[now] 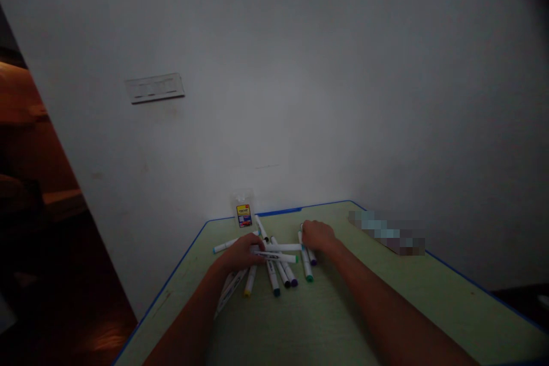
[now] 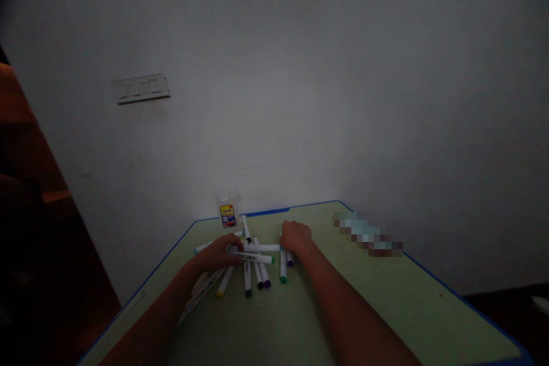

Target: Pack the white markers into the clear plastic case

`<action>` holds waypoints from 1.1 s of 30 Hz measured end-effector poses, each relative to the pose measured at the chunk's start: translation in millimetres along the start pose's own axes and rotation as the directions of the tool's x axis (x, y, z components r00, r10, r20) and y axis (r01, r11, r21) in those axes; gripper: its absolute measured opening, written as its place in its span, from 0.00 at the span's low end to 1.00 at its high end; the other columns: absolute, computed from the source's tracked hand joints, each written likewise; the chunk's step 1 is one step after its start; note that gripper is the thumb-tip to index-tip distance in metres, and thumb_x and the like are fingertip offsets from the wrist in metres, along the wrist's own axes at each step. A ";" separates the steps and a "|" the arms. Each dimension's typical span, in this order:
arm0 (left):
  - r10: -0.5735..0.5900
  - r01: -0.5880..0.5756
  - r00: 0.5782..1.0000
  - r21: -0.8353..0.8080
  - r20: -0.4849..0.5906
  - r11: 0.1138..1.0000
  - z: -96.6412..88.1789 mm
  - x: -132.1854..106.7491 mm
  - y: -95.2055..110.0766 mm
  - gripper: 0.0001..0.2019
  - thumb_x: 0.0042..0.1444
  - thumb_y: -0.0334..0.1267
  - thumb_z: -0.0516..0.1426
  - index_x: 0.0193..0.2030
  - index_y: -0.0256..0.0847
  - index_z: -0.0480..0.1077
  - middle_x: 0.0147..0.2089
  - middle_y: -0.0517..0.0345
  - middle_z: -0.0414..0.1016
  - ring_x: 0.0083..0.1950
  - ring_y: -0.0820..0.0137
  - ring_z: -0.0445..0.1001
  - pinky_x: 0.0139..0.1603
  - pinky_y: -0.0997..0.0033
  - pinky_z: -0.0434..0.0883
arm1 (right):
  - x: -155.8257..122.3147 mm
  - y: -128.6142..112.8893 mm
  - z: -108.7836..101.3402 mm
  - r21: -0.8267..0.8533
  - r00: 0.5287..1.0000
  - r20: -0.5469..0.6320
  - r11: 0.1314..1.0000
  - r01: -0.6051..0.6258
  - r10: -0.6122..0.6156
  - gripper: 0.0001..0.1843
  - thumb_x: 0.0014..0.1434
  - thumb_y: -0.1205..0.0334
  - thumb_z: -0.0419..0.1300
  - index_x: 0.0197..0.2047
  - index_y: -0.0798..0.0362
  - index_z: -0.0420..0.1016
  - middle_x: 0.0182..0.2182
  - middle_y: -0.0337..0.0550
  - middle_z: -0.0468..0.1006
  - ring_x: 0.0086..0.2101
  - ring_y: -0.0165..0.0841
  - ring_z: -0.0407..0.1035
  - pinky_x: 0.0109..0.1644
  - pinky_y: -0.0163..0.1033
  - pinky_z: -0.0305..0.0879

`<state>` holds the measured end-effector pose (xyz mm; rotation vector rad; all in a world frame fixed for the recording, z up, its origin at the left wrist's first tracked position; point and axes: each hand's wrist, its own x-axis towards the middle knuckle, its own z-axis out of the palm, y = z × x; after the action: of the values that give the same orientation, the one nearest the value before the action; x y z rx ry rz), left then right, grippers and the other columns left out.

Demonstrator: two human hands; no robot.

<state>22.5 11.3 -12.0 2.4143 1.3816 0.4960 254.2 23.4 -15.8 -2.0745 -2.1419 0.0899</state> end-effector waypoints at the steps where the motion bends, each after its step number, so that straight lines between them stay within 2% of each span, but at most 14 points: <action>1: 0.000 0.000 1.000 -0.003 -0.001 1.000 -0.1 -0.1 0.8 0.11 0.41 0.39 0.59 0.33 0.40 0.70 0.40 0.58 0.69 0.44 0.65 0.66 0.46 0.69 0.63 | -0.4 -1.0 0.1 -0.002 1.000 0.001 1.000 0.016 -0.016 0.15 0.51 0.65 0.51 0.42 0.56 0.70 0.40 0.56 0.73 0.41 0.42 0.68 0.38 0.41 0.62; 9: 0.011 -0.012 0.999 -0.020 -0.036 1.000 0.0 1.1 -0.1 0.09 0.44 0.40 0.57 0.32 0.40 0.69 0.38 0.58 0.69 0.42 0.68 0.67 0.45 0.71 0.63 | -2.0 -3.5 1.6 0.008 0.991 0.026 0.992 0.129 -0.129 0.14 0.47 0.67 0.52 0.37 0.54 0.72 0.38 0.53 0.74 0.38 0.43 0.69 0.35 0.41 0.64; 14: -0.009 0.011 0.993 0.016 -0.114 1.000 -0.1 3.1 -4.5 0.09 0.46 0.38 0.54 0.34 0.38 0.68 0.38 0.56 0.69 0.41 0.68 0.67 0.44 0.71 0.63 | -5.0 -7.5 -0.9 0.037 0.982 0.050 0.983 0.179 -0.181 0.13 0.45 0.67 0.53 0.34 0.54 0.74 0.35 0.51 0.75 0.37 0.42 0.70 0.34 0.39 0.64; 19: -0.076 0.092 0.977 0.072 -0.201 0.993 -13.5 3.1 -9.1 0.10 0.46 0.37 0.51 0.36 0.37 0.66 0.39 0.52 0.69 0.40 0.66 0.67 0.42 0.69 0.64 | -8.0 -11.8 -2.5 0.072 0.975 0.040 0.974 0.215 -0.218 0.13 0.45 0.68 0.53 0.34 0.54 0.74 0.35 0.50 0.76 0.36 0.40 0.70 0.33 0.37 0.64; 23: -0.161 0.194 0.956 0.117 -0.245 0.974 -28.4 -15.8 -21.6 0.12 0.47 0.40 0.50 0.36 0.36 0.66 0.39 0.50 0.69 0.38 0.65 0.68 0.39 0.67 0.64 | -7.1 -12.7 -1.1 0.109 0.971 0.028 0.966 0.233 -0.237 0.13 0.45 0.67 0.53 0.34 0.54 0.75 0.35 0.51 0.76 0.36 0.40 0.70 0.34 0.37 0.64; 26: -0.235 0.265 0.950 0.133 -0.206 0.955 -30.7 -42.1 -32.2 0.12 0.48 0.44 0.50 0.34 0.37 0.66 0.36 0.53 0.70 0.35 0.66 0.68 0.36 0.68 0.64 | -6.1 -13.9 0.3 0.144 0.968 0.029 0.960 0.242 -0.248 0.13 0.44 0.68 0.54 0.34 0.55 0.75 0.35 0.51 0.76 0.36 0.39 0.70 0.34 0.36 0.64; 29: -0.291 0.308 0.945 0.106 -0.149 0.945 -23.4 -65.5 -33.1 0.13 0.48 0.47 0.49 0.31 0.39 0.64 0.33 0.57 0.70 0.33 0.68 0.68 0.33 0.71 0.63 | -5.5 -16.0 1.5 0.173 0.967 0.021 0.954 0.246 -0.253 0.12 0.44 0.68 0.54 0.33 0.55 0.75 0.35 0.51 0.76 0.35 0.39 0.71 0.34 0.36 0.64; 33: -0.298 0.324 0.942 0.190 -0.154 0.927 -6.2 -75.3 -13.2 0.11 0.48 0.46 0.50 0.28 0.40 0.62 0.29 0.61 0.69 0.31 0.70 0.68 0.30 0.74 0.60 | -6.8 -19.0 2.6 0.186 0.966 -0.009 0.949 0.256 -0.259 0.12 0.44 0.69 0.54 0.33 0.56 0.74 0.34 0.51 0.76 0.36 0.39 0.70 0.34 0.36 0.64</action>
<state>-25.9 -47.3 -22.8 2.2865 1.9202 0.4389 235.2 16.1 -16.0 -1.6848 -2.2947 0.2640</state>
